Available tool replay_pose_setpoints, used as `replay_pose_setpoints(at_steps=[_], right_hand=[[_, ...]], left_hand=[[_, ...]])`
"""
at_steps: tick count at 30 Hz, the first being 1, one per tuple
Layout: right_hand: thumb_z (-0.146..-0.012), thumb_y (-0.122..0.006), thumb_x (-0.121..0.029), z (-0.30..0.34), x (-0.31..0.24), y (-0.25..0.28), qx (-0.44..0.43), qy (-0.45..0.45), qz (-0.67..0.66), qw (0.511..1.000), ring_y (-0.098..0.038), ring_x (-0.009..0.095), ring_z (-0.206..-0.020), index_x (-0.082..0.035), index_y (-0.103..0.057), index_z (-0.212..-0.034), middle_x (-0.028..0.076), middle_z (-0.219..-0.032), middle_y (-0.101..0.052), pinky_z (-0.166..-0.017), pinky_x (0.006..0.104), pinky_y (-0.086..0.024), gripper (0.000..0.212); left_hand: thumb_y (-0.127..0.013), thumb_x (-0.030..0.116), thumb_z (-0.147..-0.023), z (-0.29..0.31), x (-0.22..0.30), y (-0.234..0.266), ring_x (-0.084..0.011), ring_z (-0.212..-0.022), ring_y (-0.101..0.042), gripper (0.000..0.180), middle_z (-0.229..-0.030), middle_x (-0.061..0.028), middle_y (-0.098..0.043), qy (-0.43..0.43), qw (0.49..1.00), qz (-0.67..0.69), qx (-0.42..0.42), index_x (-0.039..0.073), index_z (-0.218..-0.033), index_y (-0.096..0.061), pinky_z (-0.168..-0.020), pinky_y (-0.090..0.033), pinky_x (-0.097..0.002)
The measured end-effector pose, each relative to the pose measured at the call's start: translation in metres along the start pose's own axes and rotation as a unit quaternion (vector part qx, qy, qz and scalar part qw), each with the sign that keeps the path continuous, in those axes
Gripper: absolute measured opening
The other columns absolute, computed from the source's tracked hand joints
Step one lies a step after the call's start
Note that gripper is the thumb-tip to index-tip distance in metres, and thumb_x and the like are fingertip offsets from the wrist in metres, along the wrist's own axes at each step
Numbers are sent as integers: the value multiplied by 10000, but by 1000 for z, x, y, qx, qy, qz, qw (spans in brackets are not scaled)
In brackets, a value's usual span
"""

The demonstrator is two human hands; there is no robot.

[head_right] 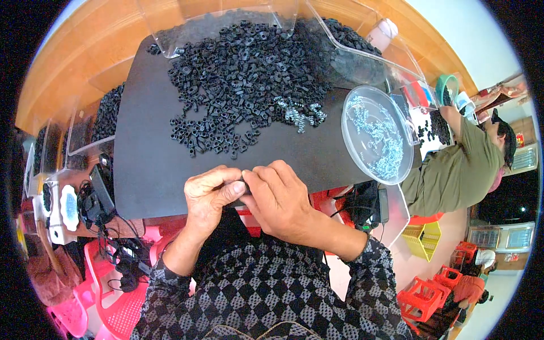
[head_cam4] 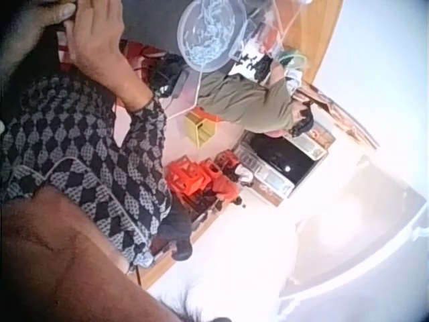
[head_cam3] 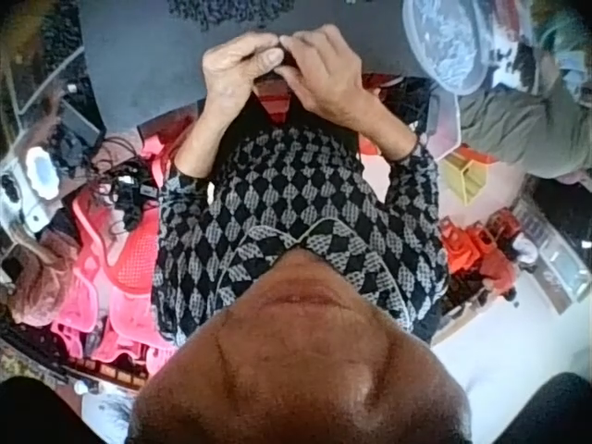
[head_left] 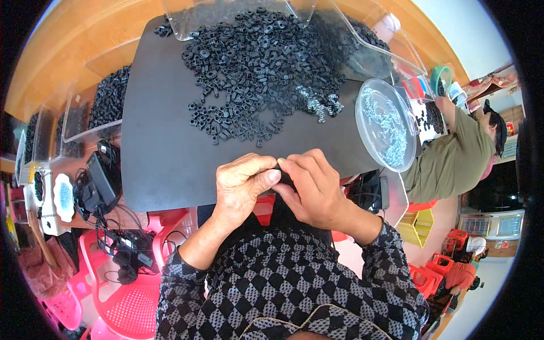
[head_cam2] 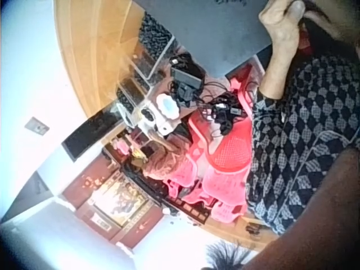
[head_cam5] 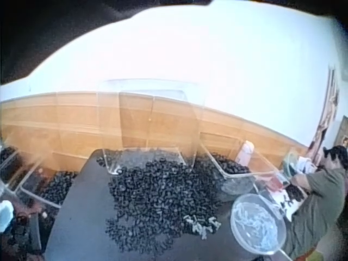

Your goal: Assembling small black plastic components by hand at a workstation.

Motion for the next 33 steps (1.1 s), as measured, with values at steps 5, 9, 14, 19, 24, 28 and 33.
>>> replay_pose_setpoints(at_steps=[5,9,14,19,24,28,33], right_hand=[[-643,-767,-95,-7,3,-6,14,8,33,999,-562,326,-797,74,-540,-1093,175,-970,-574,-660,381,-482,532],[-646,-764,-110,-12,4,-6,7,32,46,998,-570,319,-812,83,-544,-1091,174,-976,-585,-684,379,-486,533],[-641,-759,-121,-15,6,-7,-5,60,96,994,-575,300,-809,90,-547,-1082,168,-978,-591,-686,369,-485,532],[-668,-708,-157,-16,12,-9,-10,102,114,988,-525,278,-788,120,-517,-1071,180,-968,-550,-646,369,-440,525],[-624,-698,-41,-13,11,-9,-17,118,127,985,-565,286,-728,127,-531,-1033,188,-917,-583,-610,360,-473,473],[-627,-690,-39,-12,14,-9,-12,129,127,983,-561,280,-702,132,-528,-1030,190,-899,-582,-582,356,-465,466],[-636,-688,-36,-13,16,-13,10,131,123,984,-564,282,-701,145,-520,-1048,203,-919,-584,-577,356,-466,480]], left_hand=[[-696,73,-811,3,-6,2,-97,-682,-547,146,-758,-41,-629,54,995,88,17,-42,-893,-659,-626,-469,-236],[-698,81,-812,1,-3,1,-81,-649,-543,147,-781,-38,-650,82,981,168,43,-33,-902,-670,-586,-454,-218],[-704,120,-815,1,-1,2,-29,-608,-515,143,-772,-8,-665,143,971,190,40,9,-905,-690,-491,-381,-171],[-702,120,-819,2,0,1,-22,-598,-493,143,-781,-3,-666,146,972,181,43,12,-912,-691,-487,-370,-171],[-717,74,-785,1,0,-4,-37,-526,-463,137,-747,-30,-659,152,970,180,62,2,-900,-697,-441,-340,-177],[-705,91,-808,1,-1,-2,-31,-554,-474,144,-751,-12,-650,133,976,163,51,1,-919,-693,-460,-366,-174],[-696,104,-824,-1,-2,0,-31,-575,-481,149,-760,-3,-644,142,977,158,38,0,-930,-688,-478,-391,-175]])
Point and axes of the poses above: each hand's wrist, its own z-axis away from the middle knuckle, its own y-axis out of the back of the hand, x = y × z, the point moved 1 cm from there along -z, towards the middle knuckle
